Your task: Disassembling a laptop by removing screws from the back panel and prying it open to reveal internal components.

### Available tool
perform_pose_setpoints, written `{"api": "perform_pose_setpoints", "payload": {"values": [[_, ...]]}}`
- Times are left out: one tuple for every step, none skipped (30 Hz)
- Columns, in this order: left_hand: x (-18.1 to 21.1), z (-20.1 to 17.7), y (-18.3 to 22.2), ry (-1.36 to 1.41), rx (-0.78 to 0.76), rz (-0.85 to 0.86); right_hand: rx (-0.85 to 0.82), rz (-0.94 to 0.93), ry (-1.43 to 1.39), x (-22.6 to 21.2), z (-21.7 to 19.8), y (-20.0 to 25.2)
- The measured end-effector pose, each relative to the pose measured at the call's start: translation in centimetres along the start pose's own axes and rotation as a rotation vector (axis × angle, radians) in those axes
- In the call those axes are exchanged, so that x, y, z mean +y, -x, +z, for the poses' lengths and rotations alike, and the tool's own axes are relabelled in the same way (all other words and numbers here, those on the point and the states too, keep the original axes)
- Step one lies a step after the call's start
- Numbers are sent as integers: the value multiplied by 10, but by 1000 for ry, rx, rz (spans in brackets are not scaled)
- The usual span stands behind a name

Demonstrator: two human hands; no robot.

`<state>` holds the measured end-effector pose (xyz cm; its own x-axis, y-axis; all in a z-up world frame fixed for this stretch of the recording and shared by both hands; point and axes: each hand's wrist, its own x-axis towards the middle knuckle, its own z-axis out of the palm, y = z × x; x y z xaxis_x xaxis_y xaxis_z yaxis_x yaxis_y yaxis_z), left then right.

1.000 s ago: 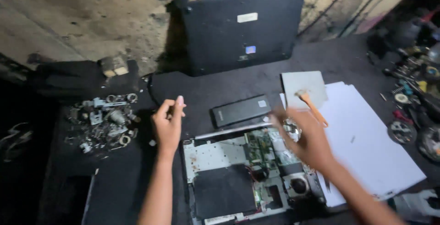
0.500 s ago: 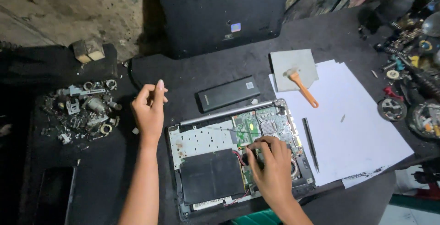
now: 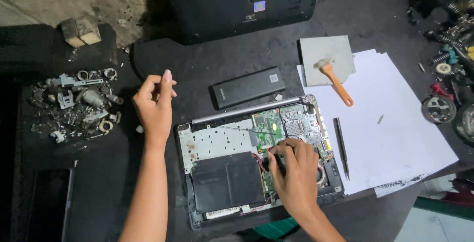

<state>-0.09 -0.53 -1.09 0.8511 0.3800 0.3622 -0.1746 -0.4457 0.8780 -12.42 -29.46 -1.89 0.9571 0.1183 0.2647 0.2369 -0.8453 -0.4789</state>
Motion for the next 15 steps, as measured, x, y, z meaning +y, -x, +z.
{"api": "perform_pose_setpoints", "payload": {"values": [[0,-1,0,0,1,-1,-2,-1,0,1,1,0],[0,-1,0,-6,-4,16,4,-11,9,2,2,1],[0,-1,1,-11,-8,33,9,-22,19,3,2,2],[-1,-1,1,-9,-9,33,10,-21,20,3,3,2],[-2,-1,1,6,-9,26,2,-28,24,3,3,2],[-2,-1,1,20,-9,18,-7,-36,27,4,3,2],[-3,0,1,21,-9,18,-7,-35,29,3,2,2],[-3,-1,1,15,-12,12,-8,-40,26,3,1,2],[-3,-2,1,10,-16,6,-9,-45,23,2,1,2],[-3,-1,1,9,-15,6,-10,-46,22,2,1,2],[-2,-1,1,18,-11,-6,-13,-41,27,2,1,2],[-1,-1,1,27,-6,-18,-17,-35,31,2,1,2],[-1,-2,1,27,-5,-18,-17,-36,30,2,2,2],[-1,-2,1,29,-8,-12,-11,-42,41,3,2,2],[0,-2,1,30,-11,-6,-5,-47,51,3,3,3]]}}
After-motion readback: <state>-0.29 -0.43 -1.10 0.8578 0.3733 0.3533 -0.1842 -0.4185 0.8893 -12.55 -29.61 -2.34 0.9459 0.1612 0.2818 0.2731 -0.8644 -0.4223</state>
